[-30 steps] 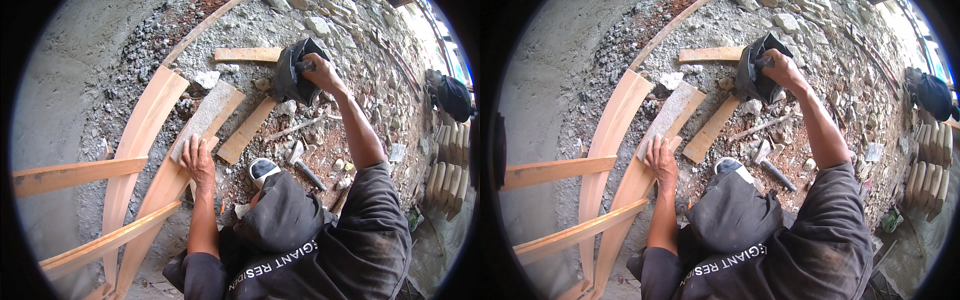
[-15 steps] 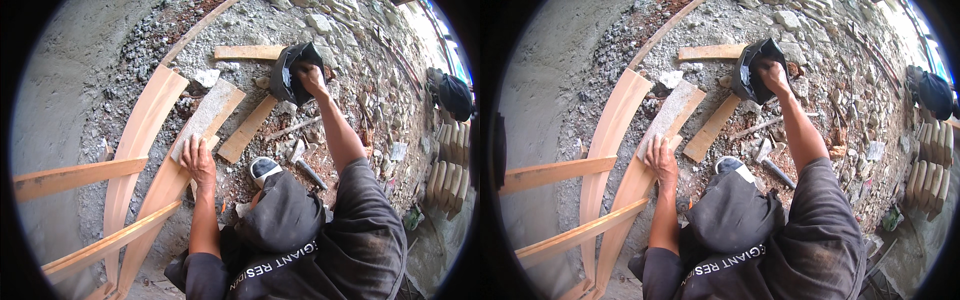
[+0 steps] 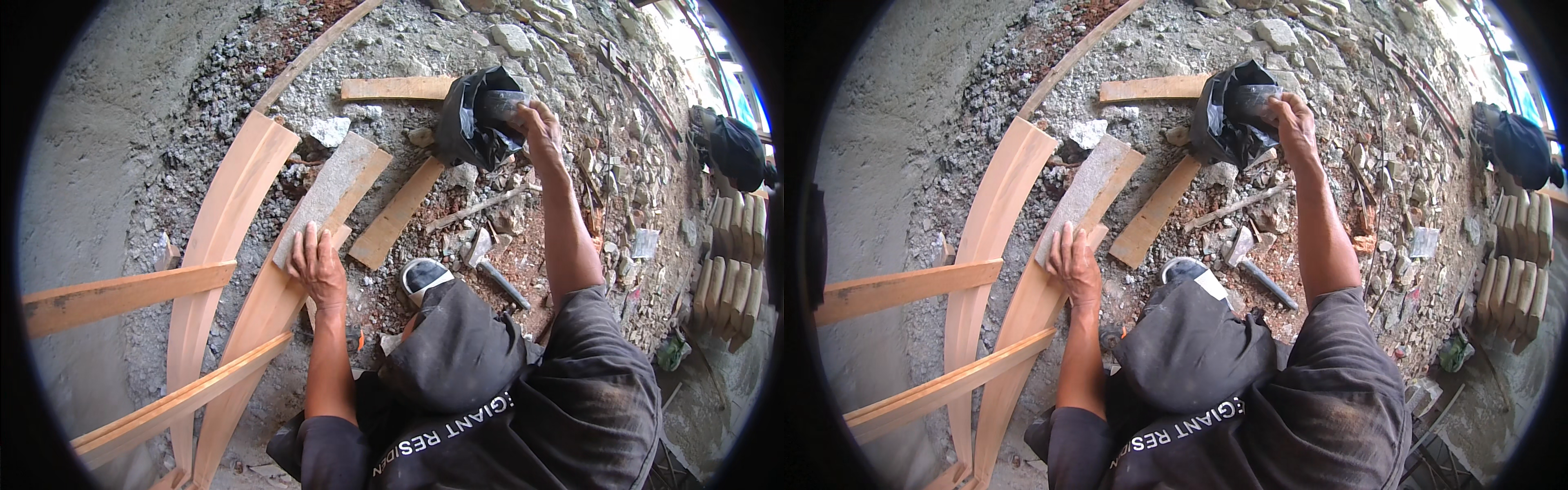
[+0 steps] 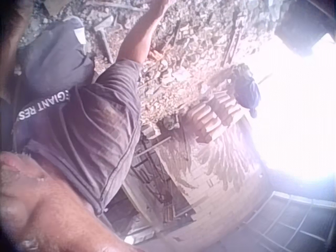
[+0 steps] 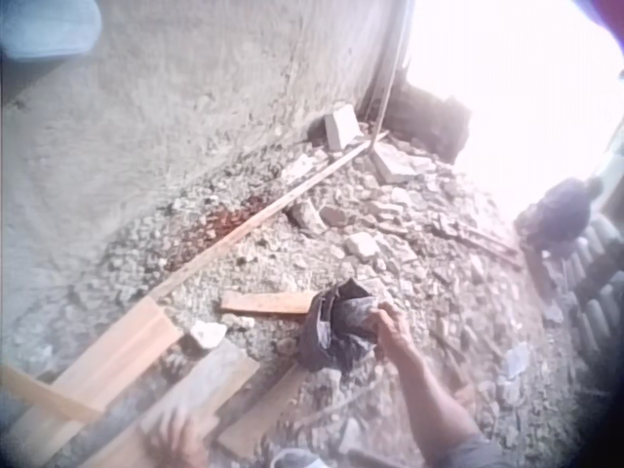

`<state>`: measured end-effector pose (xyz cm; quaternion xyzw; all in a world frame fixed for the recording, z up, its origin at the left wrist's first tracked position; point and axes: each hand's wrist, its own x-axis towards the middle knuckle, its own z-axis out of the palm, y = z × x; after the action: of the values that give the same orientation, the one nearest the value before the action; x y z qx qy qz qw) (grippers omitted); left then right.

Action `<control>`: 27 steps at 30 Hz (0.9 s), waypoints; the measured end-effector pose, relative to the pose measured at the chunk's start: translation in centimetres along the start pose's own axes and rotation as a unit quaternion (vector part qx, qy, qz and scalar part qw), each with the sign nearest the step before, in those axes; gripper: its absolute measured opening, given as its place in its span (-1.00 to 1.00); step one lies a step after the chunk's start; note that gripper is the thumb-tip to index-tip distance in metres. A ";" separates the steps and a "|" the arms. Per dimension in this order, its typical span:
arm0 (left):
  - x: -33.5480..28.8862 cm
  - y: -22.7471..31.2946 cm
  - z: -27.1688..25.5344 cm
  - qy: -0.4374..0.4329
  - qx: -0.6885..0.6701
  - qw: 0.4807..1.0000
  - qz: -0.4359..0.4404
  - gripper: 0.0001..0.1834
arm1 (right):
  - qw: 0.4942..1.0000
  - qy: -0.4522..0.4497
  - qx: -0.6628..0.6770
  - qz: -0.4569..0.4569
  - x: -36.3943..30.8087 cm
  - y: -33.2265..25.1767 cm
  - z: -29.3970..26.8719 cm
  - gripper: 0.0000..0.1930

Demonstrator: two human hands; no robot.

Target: The person measures a wooden frame with a tape measure, then retrieves a small rectangular block from a bag. They place the block on the frame and tap it into position with a hammer, repeating the process to fit additional blocks into the frame.

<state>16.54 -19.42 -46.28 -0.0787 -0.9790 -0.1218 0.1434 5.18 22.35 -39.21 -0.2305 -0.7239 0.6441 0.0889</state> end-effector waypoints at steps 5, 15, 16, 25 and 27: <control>0.2 0.3 -0.1 -0.005 -0.002 1.000 -0.003 -0.72 | 1.000 0.002 0.027 -0.004 0.7 0.1 -1.1 -0.79; -0.2 -0.4 -0.5 -0.003 0.014 1.000 -0.001 -0.72 | 0.994 -0.030 -0.080 0.062 2.0 2.6 1.0 -0.79; -0.4 -0.5 -0.6 -0.005 0.016 1.000 -0.003 -0.71 | 0.988 -0.029 -0.117 0.092 1.6 3.1 1.7 -0.79; -0.1 0.0 -0.1 -0.005 0.006 1.000 -0.003 -0.72 | 0.933 0.071 -0.349 -0.040 3.6 8.8 -0.5 -0.67; -0.1 -0.1 0.0 -0.006 0.008 1.000 -0.002 -0.71 | 0.914 0.076 -0.398 -0.004 2.6 7.8 0.1 -0.70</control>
<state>16.65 -19.53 -46.31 -0.0760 -0.9809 -0.1140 0.1379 4.57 23.91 -47.20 -0.2919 -0.9124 0.2830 0.0475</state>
